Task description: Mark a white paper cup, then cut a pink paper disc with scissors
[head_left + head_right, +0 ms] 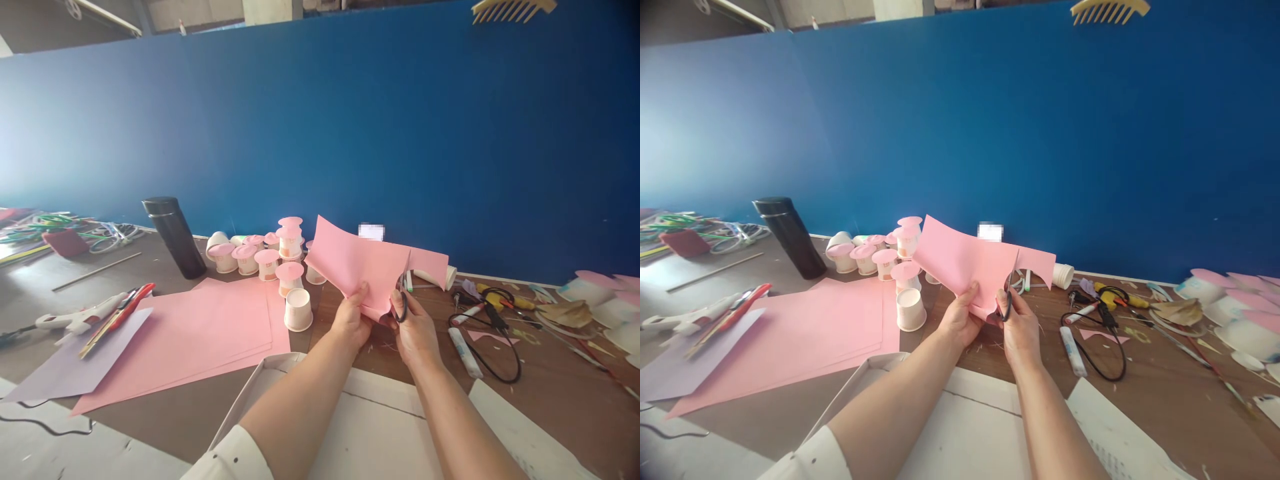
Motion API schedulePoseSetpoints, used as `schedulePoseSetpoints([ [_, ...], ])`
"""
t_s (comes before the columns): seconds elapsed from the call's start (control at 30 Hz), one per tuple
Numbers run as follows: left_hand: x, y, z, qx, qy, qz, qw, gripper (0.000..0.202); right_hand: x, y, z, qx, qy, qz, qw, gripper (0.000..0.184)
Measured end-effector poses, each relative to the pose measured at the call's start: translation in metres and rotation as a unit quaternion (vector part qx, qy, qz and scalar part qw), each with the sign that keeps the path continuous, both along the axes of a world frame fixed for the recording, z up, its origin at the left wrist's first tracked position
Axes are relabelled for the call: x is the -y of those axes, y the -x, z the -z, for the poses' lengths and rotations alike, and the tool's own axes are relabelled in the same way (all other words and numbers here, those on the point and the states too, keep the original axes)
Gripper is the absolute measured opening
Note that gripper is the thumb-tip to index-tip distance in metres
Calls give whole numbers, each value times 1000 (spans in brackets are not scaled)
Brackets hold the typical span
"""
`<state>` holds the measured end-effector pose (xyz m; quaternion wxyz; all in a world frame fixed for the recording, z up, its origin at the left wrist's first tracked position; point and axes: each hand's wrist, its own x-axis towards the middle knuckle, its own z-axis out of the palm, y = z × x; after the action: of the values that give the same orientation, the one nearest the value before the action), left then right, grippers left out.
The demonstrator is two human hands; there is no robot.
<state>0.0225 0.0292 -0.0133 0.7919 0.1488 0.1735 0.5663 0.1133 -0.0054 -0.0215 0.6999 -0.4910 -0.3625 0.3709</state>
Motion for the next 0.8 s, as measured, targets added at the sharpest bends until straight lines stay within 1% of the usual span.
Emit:
schedulePoseSetpoints([
  [0.1, -1, 0, 0, 1, 18, -14, 1000, 41, 0, 1, -1, -18, 2, -3, 1000, 51],
  [0.3, -4, -1, 3, 2, 5, -30, 1000, 41, 2, 2, -3, -43, -1, -10, 999, 48],
  [0.43, -5, -1, 2, -5, 13, -30, 999, 41, 2, 2, -3, -53, 3, -11, 999, 48],
  [0.6, -5, -1, 1, -10, 12, -35, 999, 40, 3, 1, -3, -46, 7, -9, 999, 46],
  [0.8, -8, 0, 4, -10, 10, -41, 999, 42, 5, 1, -6, -35, -5, -22, 999, 46],
])
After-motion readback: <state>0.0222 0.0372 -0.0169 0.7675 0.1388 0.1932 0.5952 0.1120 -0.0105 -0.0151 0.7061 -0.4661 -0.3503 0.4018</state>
